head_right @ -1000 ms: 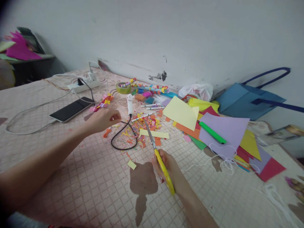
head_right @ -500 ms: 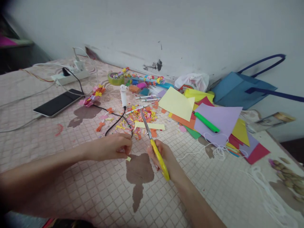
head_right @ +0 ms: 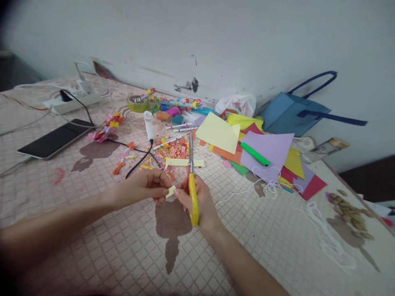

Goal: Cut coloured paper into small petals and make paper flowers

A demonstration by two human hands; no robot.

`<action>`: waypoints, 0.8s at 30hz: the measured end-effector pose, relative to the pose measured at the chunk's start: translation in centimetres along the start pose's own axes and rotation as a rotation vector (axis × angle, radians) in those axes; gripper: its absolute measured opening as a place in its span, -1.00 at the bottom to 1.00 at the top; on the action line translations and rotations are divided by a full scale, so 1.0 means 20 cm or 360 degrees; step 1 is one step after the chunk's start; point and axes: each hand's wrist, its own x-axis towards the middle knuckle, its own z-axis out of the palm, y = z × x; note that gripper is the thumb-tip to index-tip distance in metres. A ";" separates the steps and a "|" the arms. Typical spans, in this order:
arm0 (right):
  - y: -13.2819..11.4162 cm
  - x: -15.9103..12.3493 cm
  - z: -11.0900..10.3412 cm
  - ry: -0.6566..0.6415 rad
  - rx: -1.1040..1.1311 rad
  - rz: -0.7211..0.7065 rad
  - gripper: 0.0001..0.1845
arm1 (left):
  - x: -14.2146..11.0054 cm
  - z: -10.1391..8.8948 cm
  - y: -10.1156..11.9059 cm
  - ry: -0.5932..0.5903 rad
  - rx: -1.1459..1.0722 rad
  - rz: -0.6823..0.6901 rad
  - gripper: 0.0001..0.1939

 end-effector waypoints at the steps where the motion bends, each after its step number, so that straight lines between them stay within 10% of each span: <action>1: 0.00 0.00 0.00 0.0019 -0.0014 0.0000 -0.65 | 0.00 0.01 0.00 -0.0010 0.0006 -0.0009 -0.81; 14: 0.03 0.03 0.01 0.0097 -0.0029 0.0042 -0.70 | 0.00 0.00 -0.01 0.0135 0.0673 0.0299 -0.79; 24: 0.00 0.02 0.01 0.0136 -0.0043 0.0041 -0.67 | 0.00 0.02 -0.01 0.0068 0.0259 0.0083 -0.78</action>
